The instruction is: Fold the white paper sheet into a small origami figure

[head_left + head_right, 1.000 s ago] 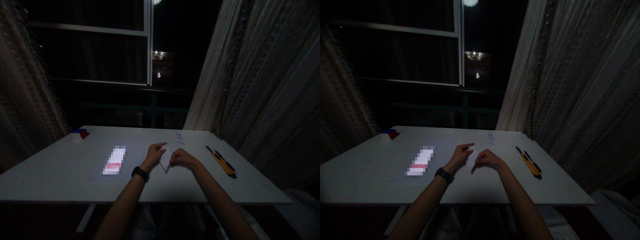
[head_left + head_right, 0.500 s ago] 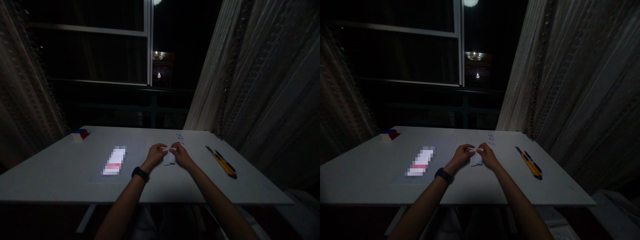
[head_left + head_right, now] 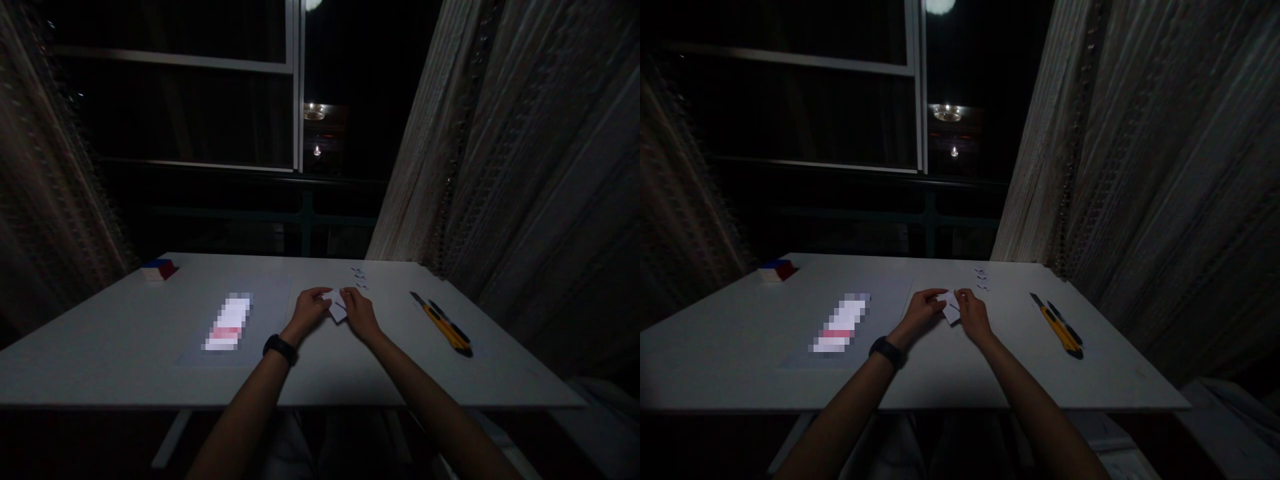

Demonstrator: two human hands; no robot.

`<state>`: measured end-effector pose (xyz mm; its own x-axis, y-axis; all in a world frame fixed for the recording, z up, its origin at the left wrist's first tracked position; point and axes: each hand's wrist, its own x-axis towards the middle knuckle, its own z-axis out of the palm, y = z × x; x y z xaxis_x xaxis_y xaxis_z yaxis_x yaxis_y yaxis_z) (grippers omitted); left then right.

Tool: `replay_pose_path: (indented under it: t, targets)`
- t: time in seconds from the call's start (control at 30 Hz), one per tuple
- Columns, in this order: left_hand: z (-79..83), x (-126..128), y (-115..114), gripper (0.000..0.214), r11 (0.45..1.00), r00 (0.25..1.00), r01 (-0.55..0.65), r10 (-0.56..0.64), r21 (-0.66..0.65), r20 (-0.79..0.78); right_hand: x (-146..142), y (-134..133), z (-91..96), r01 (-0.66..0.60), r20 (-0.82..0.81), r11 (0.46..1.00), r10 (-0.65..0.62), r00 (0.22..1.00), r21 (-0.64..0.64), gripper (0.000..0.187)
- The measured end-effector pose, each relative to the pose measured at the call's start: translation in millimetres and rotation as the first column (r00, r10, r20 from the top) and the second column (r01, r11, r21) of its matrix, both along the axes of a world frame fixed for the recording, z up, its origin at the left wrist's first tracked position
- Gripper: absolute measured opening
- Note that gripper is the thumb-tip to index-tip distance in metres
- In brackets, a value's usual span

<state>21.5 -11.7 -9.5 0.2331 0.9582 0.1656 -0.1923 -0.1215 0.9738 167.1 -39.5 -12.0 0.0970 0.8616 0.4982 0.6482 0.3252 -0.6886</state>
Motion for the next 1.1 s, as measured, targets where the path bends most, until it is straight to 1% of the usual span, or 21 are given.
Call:
replay_pose_path:
  t: [0.07,0.13,0.3,0.4,0.47,0.57,0.63,0.7,0.77,0.83,0.9,0.97,1.03,1.1]
  targets:
    - [0.1,-1,0,0.034,0.999,0.999,0.041,-0.041,-0.017,0.002,0,-2,1.2,0.031,0.059,0.999,-0.033,0.998,0.027,0.035]
    - [0.7,-1,0,0.033,0.998,0.998,0.062,-0.062,-0.029,0.001,0,-3,1.8,0.049,0.085,0.997,-0.054,0.995,0.054,0.036]
    - [5.4,-1,-3,0.047,0.997,0.998,0.062,-0.062,-0.035,-0.011,0,-2,0.2,0.094,0.132,0.991,-0.106,0.986,0.092,0.038]
    - [8.6,0,-7,0.047,0.995,0.995,0.077,-0.081,-0.058,-0.062,0,-3,-0.1,0.125,0.175,0.987,-0.141,0.974,0.103,0.037]
    - [9.1,0,-8,0.043,0.996,0.991,0.075,-0.08,-0.055,-0.103,0,-5,0.8,0.12,0.203,0.988,-0.138,0.969,0.101,0.038]
    - [6.8,-1,-7,0.039,0.997,0.987,0.068,-0.073,-0.044,-0.142,0,-8,2.9,0.077,0.22,0.993,-0.096,0.971,0.095,0.038]
    - [4.3,-2,-5,0.037,0.997,0.989,0.053,-0.06,-0.055,-0.138,0,-8,3.7,0.047,0.151,0.995,-0.06,0.987,0.087,0.035]
    - [2.3,-3,-2,0.037,0.998,0.994,0.014,-0.022,-0.069,-0.11,2,-5,3.6,0.011,0.015,0.997,-0.012,1.0,0.073,0.033]
    - [1.4,-3,1,0.037,0.996,0.998,-0.033,0.028,-0.081,-0.064,4,0,2.6,-0.049,-0.131,0.997,0.057,0.99,0.06,0.035]
    - [1.7,-3,2,0.037,0.994,0.998,-0.058,0.056,-0.094,-0.025,7,6,1.0,-0.125,-0.249,0.991,0.133,0.959,0.048,0.037]
    - [2.7,-3,2,0.037,0.992,0.998,-0.056,0.057,-0.109,0.002,10,10,-0.5,-0.173,-0.346,0.985,0.172,0.923,0.028,0.036]
    - [4.1,-3,1,0.036,0.991,0.999,-0.036,0.04,-0.13,0.025,11,12,-1.5,-0.193,-0.423,0.981,0.176,0.889,0.001,0.035]
    - [5.5,-4,-1,0.036,0.989,0.999,-0.008,0.013,-0.149,0.034,12,13,-1.8,-0.201,-0.469,0.98,0.17,0.867,-0.016,0.035]
    - [6.7,-5,-2,0.035,0.988,1.0,0.015,-0.013,-0.156,0.011,12,12,-1.6,-0.201,-0.48,0.98,0.171,0.86,-0.01,0.034]
